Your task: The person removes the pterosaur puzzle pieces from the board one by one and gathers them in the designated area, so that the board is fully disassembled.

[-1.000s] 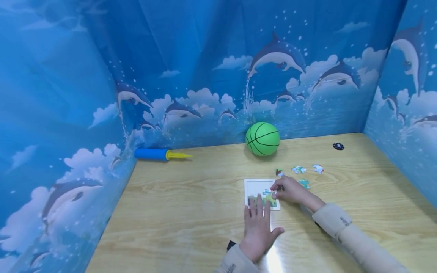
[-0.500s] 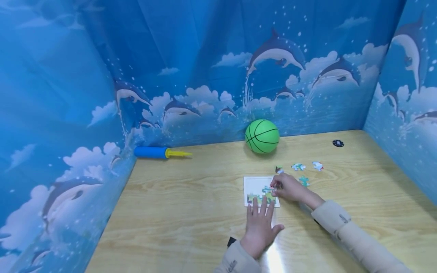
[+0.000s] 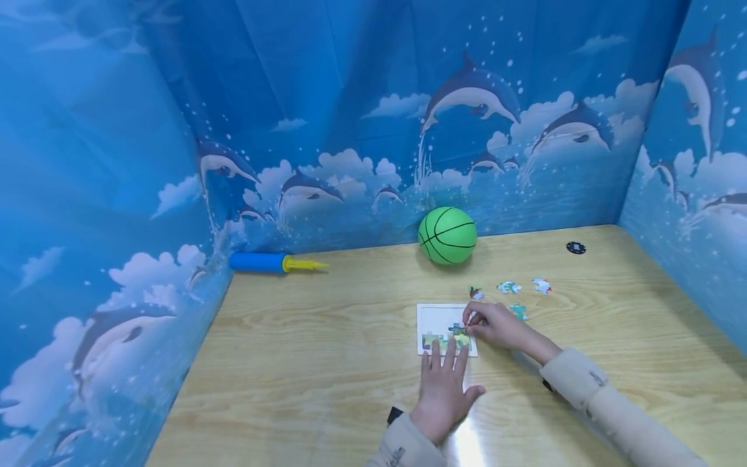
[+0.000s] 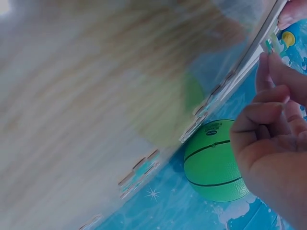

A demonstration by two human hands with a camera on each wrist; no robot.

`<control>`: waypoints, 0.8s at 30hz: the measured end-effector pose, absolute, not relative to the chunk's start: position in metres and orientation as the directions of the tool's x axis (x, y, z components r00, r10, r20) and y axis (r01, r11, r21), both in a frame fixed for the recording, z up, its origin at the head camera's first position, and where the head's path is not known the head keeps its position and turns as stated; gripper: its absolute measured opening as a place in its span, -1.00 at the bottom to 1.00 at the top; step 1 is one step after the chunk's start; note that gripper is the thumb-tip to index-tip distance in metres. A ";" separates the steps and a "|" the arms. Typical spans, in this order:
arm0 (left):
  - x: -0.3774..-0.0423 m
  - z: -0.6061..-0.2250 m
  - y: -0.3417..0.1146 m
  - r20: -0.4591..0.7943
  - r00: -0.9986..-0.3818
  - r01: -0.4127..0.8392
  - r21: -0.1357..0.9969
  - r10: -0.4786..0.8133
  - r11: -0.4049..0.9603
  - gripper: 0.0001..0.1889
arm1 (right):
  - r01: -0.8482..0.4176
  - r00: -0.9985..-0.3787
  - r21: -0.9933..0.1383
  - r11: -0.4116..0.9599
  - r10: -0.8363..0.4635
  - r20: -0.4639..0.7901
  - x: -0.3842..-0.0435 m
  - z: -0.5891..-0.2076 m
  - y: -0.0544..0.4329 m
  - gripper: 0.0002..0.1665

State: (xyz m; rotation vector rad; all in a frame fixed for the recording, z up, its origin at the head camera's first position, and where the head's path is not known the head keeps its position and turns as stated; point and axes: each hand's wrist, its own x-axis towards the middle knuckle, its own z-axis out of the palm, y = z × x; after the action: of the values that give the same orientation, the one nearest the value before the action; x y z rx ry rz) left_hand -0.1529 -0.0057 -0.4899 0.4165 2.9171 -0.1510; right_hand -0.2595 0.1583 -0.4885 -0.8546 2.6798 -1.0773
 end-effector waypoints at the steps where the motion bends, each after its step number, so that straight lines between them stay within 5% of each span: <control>1: -0.153 -0.490 -0.006 -0.201 -0.943 0.286 -0.072 0.267 0.956 -0.21 | -0.460 -0.829 -0.669 0.584 -0.552 0.089 -0.260 -0.489 0.158 -0.87; 15: -0.154 -0.489 -0.006 -0.208 -0.942 0.281 -0.060 0.264 0.958 -0.22 | -0.402 -0.868 -0.691 0.601 -0.490 0.079 -0.265 -0.487 0.152 -0.88; 24: -0.154 -0.491 -0.005 -0.205 -0.944 0.282 -0.086 0.260 0.956 -0.22 | -0.348 -0.908 -0.674 0.652 -0.412 0.071 -0.258 -0.484 0.194 -0.88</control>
State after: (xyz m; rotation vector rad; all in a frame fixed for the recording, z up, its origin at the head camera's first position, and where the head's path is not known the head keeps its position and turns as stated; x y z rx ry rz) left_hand -0.1537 -0.0052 -0.4908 0.4074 2.9157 -0.1694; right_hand -0.2584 0.1937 -0.4839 -0.6401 2.7745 -1.1035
